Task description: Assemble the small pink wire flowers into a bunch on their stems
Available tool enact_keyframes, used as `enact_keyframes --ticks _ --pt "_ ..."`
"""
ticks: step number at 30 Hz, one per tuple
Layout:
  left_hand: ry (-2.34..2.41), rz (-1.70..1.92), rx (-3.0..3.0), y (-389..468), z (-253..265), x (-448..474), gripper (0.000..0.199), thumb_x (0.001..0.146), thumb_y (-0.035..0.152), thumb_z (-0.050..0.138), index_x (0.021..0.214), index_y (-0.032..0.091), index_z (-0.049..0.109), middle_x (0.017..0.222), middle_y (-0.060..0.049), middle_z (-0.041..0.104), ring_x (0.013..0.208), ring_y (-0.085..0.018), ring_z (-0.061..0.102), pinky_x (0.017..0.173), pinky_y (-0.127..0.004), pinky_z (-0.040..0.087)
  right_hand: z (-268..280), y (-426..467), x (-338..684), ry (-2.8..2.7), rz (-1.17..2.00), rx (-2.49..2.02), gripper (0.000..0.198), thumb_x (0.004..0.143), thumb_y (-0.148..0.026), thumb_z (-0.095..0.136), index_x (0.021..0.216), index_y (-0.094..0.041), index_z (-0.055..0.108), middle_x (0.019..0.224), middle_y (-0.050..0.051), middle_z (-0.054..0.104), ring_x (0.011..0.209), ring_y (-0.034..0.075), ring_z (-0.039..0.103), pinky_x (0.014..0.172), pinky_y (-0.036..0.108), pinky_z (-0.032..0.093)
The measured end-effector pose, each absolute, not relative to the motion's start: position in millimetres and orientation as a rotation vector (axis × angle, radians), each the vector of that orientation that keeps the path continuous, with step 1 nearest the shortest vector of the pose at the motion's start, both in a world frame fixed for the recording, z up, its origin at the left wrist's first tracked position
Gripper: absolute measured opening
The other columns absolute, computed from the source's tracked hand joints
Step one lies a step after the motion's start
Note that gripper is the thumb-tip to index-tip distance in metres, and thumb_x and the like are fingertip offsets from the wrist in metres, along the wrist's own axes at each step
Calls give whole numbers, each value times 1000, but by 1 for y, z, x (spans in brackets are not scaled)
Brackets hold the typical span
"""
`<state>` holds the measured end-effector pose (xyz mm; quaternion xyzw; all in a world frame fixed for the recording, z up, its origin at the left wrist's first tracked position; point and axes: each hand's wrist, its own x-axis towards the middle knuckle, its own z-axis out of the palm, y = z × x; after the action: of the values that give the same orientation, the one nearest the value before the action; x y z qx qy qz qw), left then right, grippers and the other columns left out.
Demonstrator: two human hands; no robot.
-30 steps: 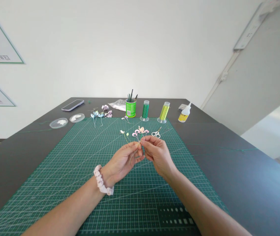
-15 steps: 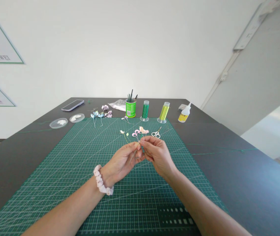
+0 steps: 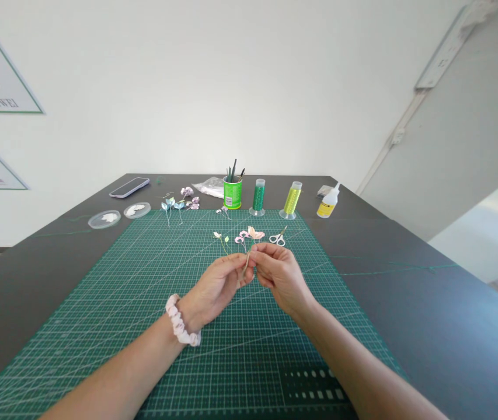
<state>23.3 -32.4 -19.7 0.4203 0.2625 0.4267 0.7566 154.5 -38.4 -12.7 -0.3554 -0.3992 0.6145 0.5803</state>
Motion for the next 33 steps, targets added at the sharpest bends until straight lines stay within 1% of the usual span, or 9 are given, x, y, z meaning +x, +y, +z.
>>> enact_keyframes --ticks 4,8,13,17,22,29,33 --pt "764 1127 1227 -33 -16 22 12 78 26 61 70 18 66 72 -2 61 77 -18 53 80 -32 40 -12 -37 153 -958 1363 -874 20 63 -32 76 60 -17 63 45 -7 50 34 2 23 32 19 15" --pt "988 1204 1496 -35 -14 21 5 77 23 65 73 19 65 73 -1 63 75 -18 54 76 -31 39 -12 -36 150 -958 1308 -916 17 62 -31 75 62 -17 64 43 -9 44 34 2 22 33 20 15" --pt "1116 1251 1574 -36 -12 21 12 78 21 66 66 20 64 66 1 62 67 -17 52 69 -30 37 -16 -34 150 -984 1285 -921 17 64 -31 74 63 -18 64 43 -9 42 34 3 22 33 20 16" --pt "1130 1265 1624 -35 -12 20 14 79 23 65 65 20 63 64 1 62 65 -17 52 68 -29 37 -17 -34 150 -980 1271 -939 19 64 -33 75 64 -18 64 47 -8 46 34 3 25 33 20 16" --pt "1149 1288 1703 -35 -13 19 14 81 25 61 68 20 62 68 2 63 67 -16 54 69 -29 39 -16 -35 150 -972 1245 -958 20 63 -34 76 65 -17 65 50 -7 50 35 3 27 33 20 17" --pt "1188 1262 1736 -34 -14 18 16 82 29 59 70 19 63 68 2 64 67 -16 55 67 -28 40 -15 -36 150 -989 1240 -948 19 65 -32 75 64 -17 64 50 -7 50 35 3 27 34 21 17" --pt "1169 1238 1703 -34 -14 18 17 83 31 59 72 19 65 71 0 67 71 -17 58 70 -29 42 -14 -36 149 -984 1240 -953 19 65 -32 75 65 -17 64 51 -7 50 35 3 27 34 21 17"
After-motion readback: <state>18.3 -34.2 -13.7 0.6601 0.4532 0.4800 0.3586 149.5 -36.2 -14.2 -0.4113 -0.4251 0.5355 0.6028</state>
